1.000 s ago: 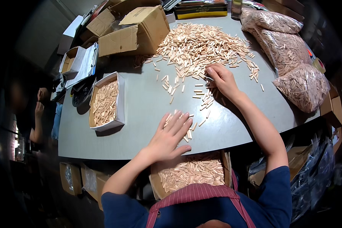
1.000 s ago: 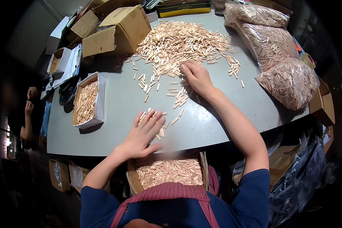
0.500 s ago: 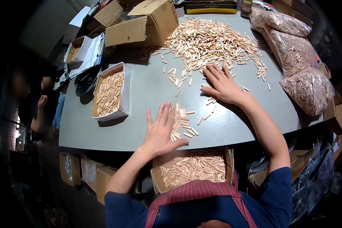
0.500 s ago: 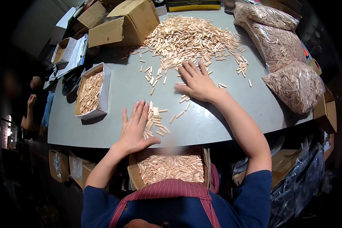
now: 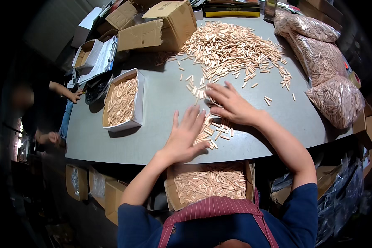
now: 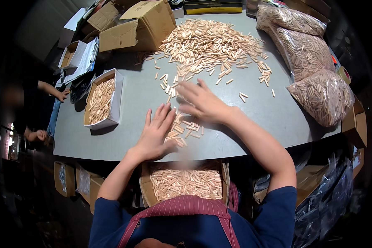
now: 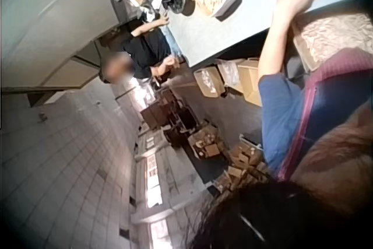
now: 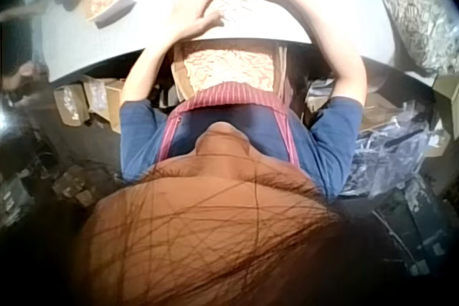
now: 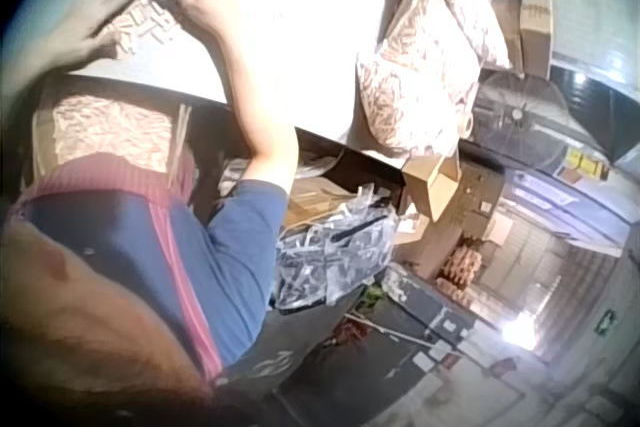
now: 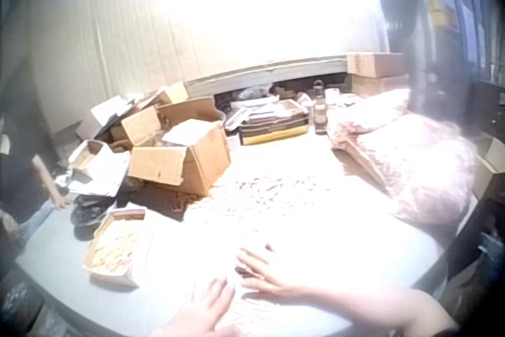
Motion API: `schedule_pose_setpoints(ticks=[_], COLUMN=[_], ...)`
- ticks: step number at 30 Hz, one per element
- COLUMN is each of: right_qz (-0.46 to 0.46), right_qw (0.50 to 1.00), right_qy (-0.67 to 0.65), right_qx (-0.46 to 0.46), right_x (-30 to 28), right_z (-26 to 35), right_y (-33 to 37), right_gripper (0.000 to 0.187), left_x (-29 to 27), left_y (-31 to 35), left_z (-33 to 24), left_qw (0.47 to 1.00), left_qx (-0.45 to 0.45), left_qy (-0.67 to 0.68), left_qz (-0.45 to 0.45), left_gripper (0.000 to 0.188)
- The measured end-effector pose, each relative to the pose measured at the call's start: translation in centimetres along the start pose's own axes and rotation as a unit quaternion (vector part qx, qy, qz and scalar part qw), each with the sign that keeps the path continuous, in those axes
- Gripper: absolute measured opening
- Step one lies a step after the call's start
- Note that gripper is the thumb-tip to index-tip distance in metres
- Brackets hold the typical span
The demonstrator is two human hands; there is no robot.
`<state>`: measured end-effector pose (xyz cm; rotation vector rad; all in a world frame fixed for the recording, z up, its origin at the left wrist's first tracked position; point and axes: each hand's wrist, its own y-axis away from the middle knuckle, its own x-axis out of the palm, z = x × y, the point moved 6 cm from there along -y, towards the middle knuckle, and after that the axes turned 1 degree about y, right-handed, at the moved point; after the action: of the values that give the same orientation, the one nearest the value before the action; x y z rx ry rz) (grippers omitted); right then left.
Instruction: The person sorts small, light-colored wooden sticks on a table, picking them up and placing them into a cardboard box. Another person is visible in the background handling plastic bags and other items.
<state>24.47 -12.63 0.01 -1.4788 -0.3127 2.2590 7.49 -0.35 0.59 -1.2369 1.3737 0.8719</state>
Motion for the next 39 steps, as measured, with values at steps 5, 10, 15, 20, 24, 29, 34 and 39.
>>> schedule_pose_setpoints(ticks=[5,10,15,20,24,29,34,39], right_qz=[-0.212,-0.273,-0.246,-0.235,-0.235,-0.263,-0.274,-0.301], right_qw=[0.972,0.949,0.954,0.956,0.956,0.948,0.945,0.940], right_qy=[-0.037,-0.061,-0.067,-0.062,-0.053,-0.052,-0.071,-0.063], right_qx=[0.099,0.147,0.160,0.168,0.169,0.174,0.161,0.148], right_x=[-4.5,-5.3,-4.3,-4.2,-4.1,-4.3,-5.0,-5.7], right_z=[-4.0,-7.8,-8.8,-9.1,-9.4,-9.3,-9.4,-9.7], right_y=[0.4,1.4,1.4,1.5,1.6,1.7,1.7,1.9], right_gripper=[0.048,0.040,0.038,0.037,0.036,0.035,0.030,0.029], left_x=[-1.3,-1.1,-0.1,-1.4,-1.8,0.0,-0.4,-0.8], left_y=[1.9,2.6,2.3,1.9,1.7,2.7,3.2,3.1], left_z=[4.7,6.7,5.5,4.2,3.5,5.6,5.8,5.3], left_qw=[0.866,0.766,0.838,0.926,0.954,0.830,0.798,0.799], left_qx=[-0.144,-0.191,-0.190,-0.136,-0.105,-0.191,-0.193,-0.189], left_qy=[0.432,0.543,0.453,0.274,0.185,0.456,0.495,0.489], left_qz=[-0.207,-0.285,-0.237,-0.222,-0.213,-0.260,-0.286,-0.293], left_gripper=[0.061,0.052,0.047,0.047,0.043,0.034,0.034,0.034])
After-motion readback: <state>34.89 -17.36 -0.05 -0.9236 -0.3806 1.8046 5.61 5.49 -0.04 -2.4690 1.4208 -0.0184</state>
